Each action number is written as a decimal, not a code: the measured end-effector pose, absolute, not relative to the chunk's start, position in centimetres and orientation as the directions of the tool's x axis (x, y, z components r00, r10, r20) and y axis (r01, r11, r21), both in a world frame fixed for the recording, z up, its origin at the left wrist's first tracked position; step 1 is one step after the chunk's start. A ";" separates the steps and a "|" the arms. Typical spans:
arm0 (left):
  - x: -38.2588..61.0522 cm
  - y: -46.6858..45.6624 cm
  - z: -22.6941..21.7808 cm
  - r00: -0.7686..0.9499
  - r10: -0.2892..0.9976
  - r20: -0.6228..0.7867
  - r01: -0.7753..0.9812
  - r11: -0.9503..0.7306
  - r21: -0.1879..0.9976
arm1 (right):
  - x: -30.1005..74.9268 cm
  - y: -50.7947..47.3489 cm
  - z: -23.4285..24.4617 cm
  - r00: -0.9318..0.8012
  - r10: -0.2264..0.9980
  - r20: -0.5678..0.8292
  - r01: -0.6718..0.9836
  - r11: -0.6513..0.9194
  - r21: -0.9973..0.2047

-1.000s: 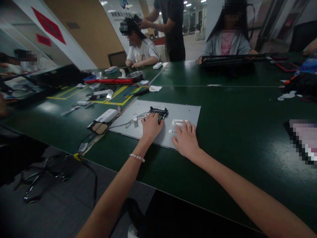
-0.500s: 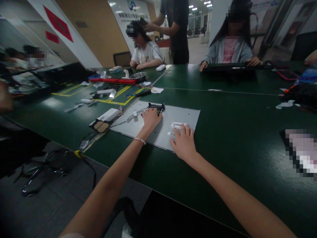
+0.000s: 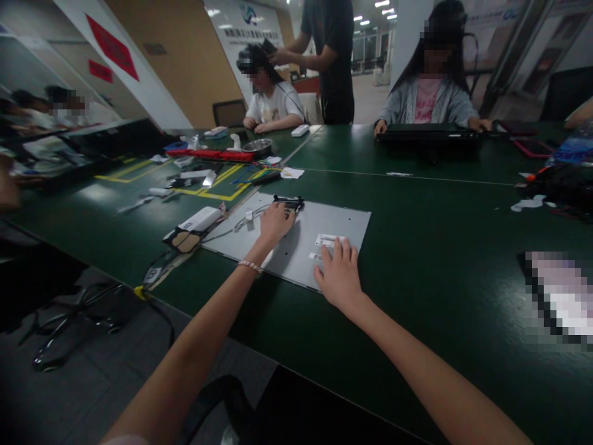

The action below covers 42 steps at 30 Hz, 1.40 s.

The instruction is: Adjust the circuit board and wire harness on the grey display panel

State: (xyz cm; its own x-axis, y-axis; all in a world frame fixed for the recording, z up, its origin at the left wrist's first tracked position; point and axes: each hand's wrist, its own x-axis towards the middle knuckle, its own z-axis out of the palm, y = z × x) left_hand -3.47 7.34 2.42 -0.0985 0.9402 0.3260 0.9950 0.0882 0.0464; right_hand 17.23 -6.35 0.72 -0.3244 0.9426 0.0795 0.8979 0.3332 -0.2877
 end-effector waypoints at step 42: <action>-7.5 16.2 4.5 0.198 0.971 0.130 0.979 -0.202 0.019 | 16.6 -6.2 1.1 -0.312 0.947 0.079 0.897 0.321 -0.303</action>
State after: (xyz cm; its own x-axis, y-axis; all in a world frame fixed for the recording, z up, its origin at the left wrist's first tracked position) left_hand -7.49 16.19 4.48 0.1983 0.9715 0.1302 0.9791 -0.2024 0.0193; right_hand 16.63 -6.20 1.08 -0.3117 0.9469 0.0785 0.8974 0.3205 -0.3033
